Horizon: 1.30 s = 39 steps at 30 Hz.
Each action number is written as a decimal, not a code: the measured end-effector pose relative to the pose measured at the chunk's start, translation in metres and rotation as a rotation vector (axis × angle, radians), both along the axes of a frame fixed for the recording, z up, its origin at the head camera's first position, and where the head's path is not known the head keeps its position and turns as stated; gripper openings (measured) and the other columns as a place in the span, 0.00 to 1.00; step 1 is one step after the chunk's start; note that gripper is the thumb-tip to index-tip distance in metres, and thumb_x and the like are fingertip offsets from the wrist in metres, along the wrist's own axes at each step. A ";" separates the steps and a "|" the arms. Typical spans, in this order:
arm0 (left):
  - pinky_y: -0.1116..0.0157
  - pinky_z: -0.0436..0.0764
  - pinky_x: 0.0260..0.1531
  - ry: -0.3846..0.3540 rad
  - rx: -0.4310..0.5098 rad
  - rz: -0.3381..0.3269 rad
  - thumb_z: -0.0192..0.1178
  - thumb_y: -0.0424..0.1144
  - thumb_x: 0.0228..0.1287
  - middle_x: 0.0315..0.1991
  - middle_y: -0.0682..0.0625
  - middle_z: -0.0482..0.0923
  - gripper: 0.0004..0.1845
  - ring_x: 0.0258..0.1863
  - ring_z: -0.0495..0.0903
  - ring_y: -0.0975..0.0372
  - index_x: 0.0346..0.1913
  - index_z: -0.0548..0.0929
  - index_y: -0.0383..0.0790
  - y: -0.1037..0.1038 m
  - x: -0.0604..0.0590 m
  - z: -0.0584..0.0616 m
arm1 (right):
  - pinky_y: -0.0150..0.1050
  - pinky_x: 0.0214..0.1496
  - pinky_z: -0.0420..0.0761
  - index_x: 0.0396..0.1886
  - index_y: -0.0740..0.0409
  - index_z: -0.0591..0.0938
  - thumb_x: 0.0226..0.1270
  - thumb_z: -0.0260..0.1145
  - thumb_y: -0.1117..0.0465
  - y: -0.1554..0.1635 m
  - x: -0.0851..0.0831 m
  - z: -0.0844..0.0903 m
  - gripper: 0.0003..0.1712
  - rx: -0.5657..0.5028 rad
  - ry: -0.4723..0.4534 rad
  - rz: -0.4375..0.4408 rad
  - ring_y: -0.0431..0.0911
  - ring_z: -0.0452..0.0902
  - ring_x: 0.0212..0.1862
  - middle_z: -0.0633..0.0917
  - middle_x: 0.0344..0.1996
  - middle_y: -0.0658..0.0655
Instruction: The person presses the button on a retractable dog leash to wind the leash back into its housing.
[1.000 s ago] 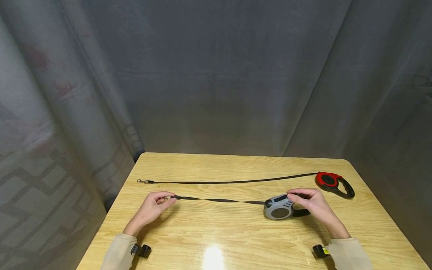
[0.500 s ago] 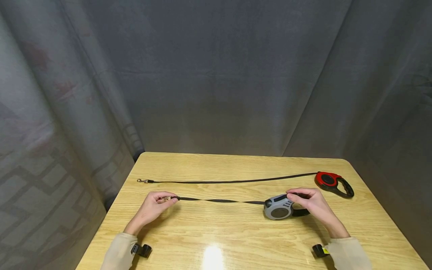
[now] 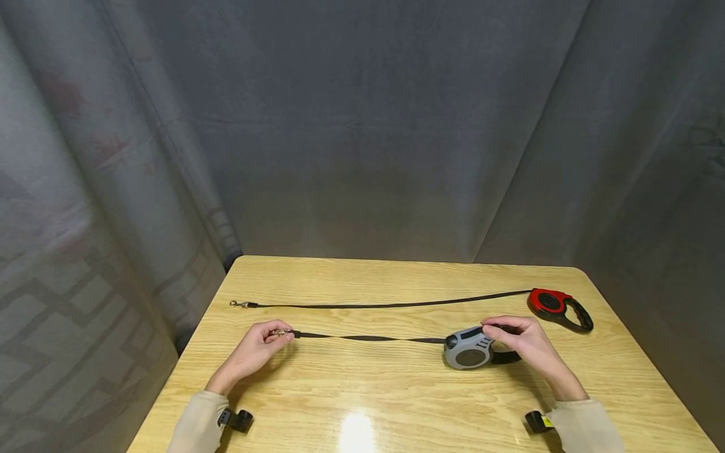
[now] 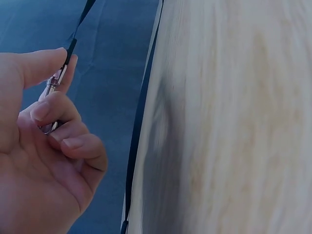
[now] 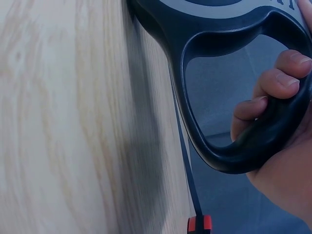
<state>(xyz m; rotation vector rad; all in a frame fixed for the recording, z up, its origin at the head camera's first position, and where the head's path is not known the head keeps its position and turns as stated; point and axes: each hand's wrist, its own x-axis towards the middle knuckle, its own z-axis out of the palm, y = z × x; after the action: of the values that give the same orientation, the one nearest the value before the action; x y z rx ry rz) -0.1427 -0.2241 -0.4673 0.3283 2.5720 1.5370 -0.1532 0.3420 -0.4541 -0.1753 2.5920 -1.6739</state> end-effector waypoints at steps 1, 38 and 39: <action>0.71 0.66 0.27 0.000 -0.002 -0.001 0.66 0.37 0.76 0.22 0.59 0.63 0.07 0.21 0.63 0.71 0.46 0.88 0.36 0.000 0.000 0.000 | 0.31 0.45 0.83 0.54 0.70 0.89 0.73 0.73 0.60 0.000 0.000 0.000 0.18 0.000 0.005 0.000 0.26 0.82 0.47 0.89 0.43 0.28; 0.72 0.66 0.26 0.049 -0.094 0.007 0.64 0.40 0.77 0.20 0.60 0.68 0.14 0.19 0.61 0.72 0.31 0.89 0.39 0.013 0.006 0.003 | 0.33 0.42 0.83 0.52 0.67 0.90 0.73 0.73 0.61 -0.004 -0.001 -0.005 0.15 0.000 0.038 0.009 0.27 0.82 0.45 0.88 0.42 0.27; 0.72 0.65 0.26 0.046 -0.107 0.017 0.62 0.42 0.79 0.20 0.59 0.68 0.19 0.20 0.61 0.72 0.26 0.86 0.38 0.014 0.006 0.003 | 0.32 0.43 0.83 0.51 0.67 0.90 0.73 0.73 0.61 -0.004 -0.001 -0.005 0.15 -0.001 0.039 0.006 0.27 0.82 0.45 0.88 0.42 0.27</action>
<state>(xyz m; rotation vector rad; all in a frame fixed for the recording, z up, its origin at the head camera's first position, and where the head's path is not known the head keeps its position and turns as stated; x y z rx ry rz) -0.1368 -0.2106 -0.4645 0.3342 2.6868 1.4063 -0.1541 0.3378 -0.4594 -0.2179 2.6156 -1.6863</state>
